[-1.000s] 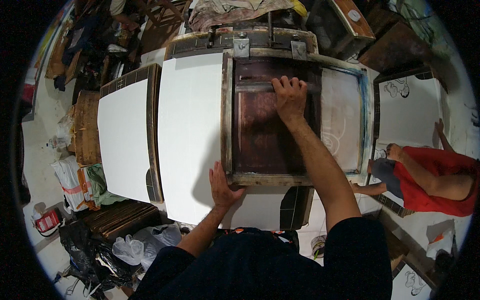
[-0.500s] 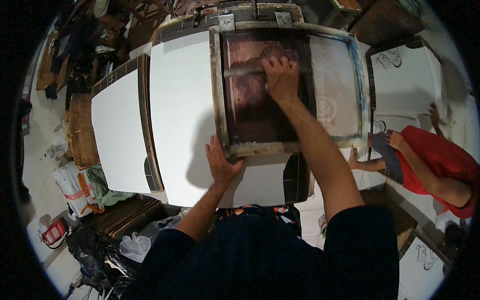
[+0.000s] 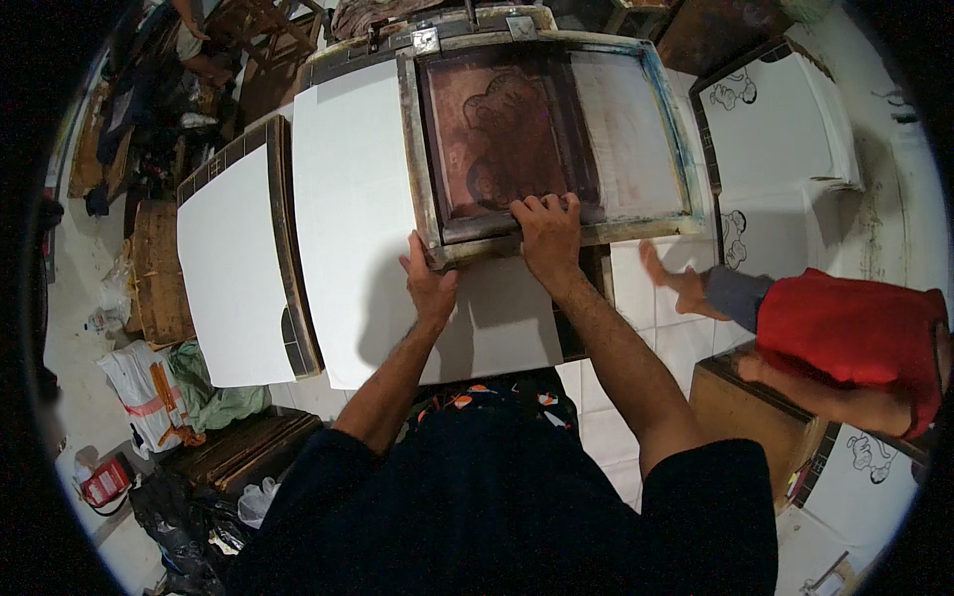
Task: The person performs screen printing by placing a screen frame over a white sheet, applying dark ink with a squeegee, and pulling the ink across the screen to transfer a design. The person repeats this process on multiple sheets, lifting and repositioning the screen between prints.
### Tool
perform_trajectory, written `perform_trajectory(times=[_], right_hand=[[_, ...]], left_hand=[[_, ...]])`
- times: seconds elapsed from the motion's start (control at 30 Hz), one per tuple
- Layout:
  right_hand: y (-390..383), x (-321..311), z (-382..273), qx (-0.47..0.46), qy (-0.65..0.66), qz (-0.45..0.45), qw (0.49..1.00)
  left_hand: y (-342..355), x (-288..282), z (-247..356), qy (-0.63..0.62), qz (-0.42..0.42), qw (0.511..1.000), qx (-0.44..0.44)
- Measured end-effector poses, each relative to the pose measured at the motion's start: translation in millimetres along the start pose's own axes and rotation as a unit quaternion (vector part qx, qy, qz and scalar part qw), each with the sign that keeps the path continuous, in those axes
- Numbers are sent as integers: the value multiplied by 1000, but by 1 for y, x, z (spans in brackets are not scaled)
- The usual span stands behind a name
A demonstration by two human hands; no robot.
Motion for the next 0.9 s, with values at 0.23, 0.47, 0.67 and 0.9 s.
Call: perform_trajectory(times=[0.23,0.47,0.67,0.9], right_hand=[[37,-28,4,12,64,-45,997],[67,-8,31,-47,59,-36,996],[267,44,114,-78,-4,26,997],[285,51,112,5,-32,-9,999]], left_hand=[[4,-15,12,-147,-17,986,-79],[5,-15,16,-108,-40,987,-115],[3,-16,15,-110,-33,986,-117],[1,-16,13,-108,-23,989,-102]])
Point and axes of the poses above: each hand's wrist, its own y-axis towards the middle knuckle, its own x-axis out of the palm, z = x × y, the point moved 3 cm from there along y, towards the middle knuckle, and after that the axes turned 10 degrees about y, right-handed, at the moved point
